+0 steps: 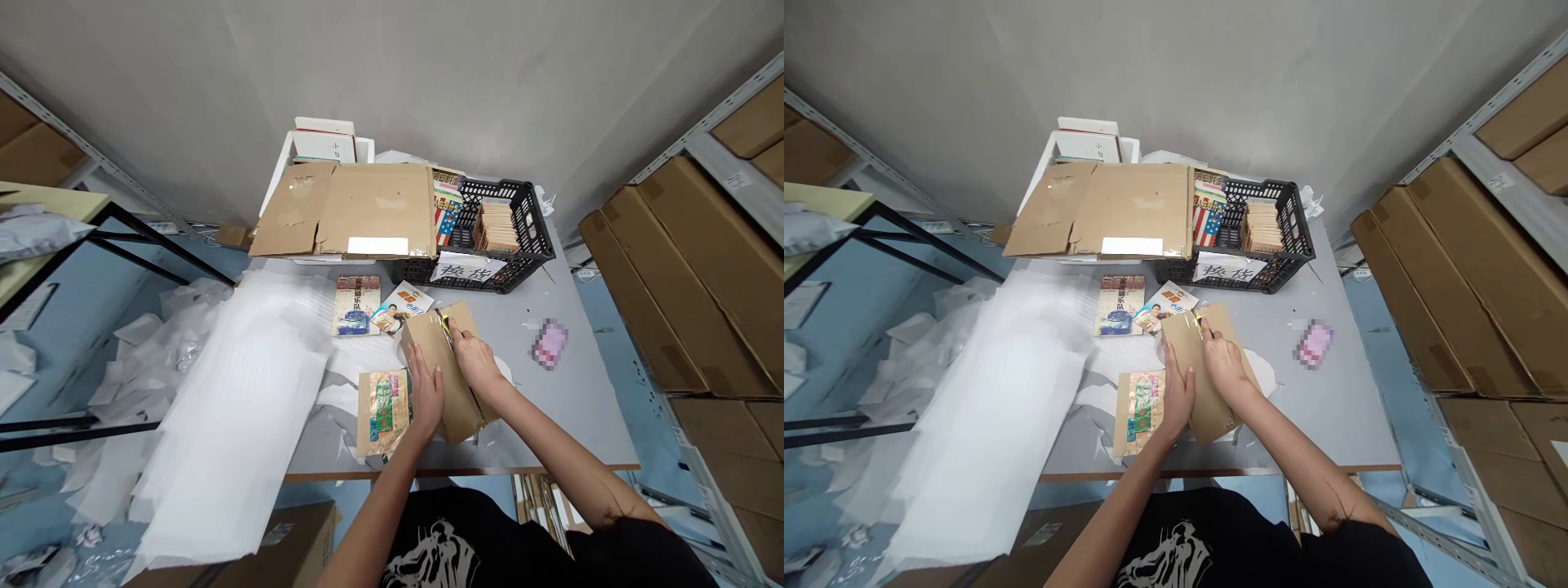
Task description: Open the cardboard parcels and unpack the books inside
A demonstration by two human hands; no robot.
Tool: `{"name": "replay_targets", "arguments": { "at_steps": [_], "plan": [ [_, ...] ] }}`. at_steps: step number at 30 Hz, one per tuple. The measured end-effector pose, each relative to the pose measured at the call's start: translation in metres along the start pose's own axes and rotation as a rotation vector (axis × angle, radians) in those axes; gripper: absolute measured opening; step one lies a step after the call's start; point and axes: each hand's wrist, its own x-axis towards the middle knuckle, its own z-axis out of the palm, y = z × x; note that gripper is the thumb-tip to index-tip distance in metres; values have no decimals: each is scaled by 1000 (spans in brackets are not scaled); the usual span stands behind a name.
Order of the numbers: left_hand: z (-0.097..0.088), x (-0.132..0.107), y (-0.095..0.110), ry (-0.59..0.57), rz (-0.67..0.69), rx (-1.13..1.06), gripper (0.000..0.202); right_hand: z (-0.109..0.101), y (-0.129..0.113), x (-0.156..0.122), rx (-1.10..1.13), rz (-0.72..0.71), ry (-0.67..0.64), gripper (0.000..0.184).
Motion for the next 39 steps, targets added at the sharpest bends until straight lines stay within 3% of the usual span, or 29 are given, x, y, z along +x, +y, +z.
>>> {"name": "replay_targets", "arguments": {
  "at_steps": [19, 27, 34, 39],
  "plan": [
    [7, 6, -5, -9, 40, 15, 66, 6, -4, -9, -22, 4, 43, 66],
    [7, 7, -5, 4, 53, 15, 65, -10, -6, -14, -54, 3, -19, 67],
    [4, 4, -5, 7, 35, 10, 65, 8, -6, -15, -73, 5, -9, 64],
    [4, 6, -5, -1, 41, 8, 65, 5, -6, -35, -101, 7, -32, 58]
  ]
}}
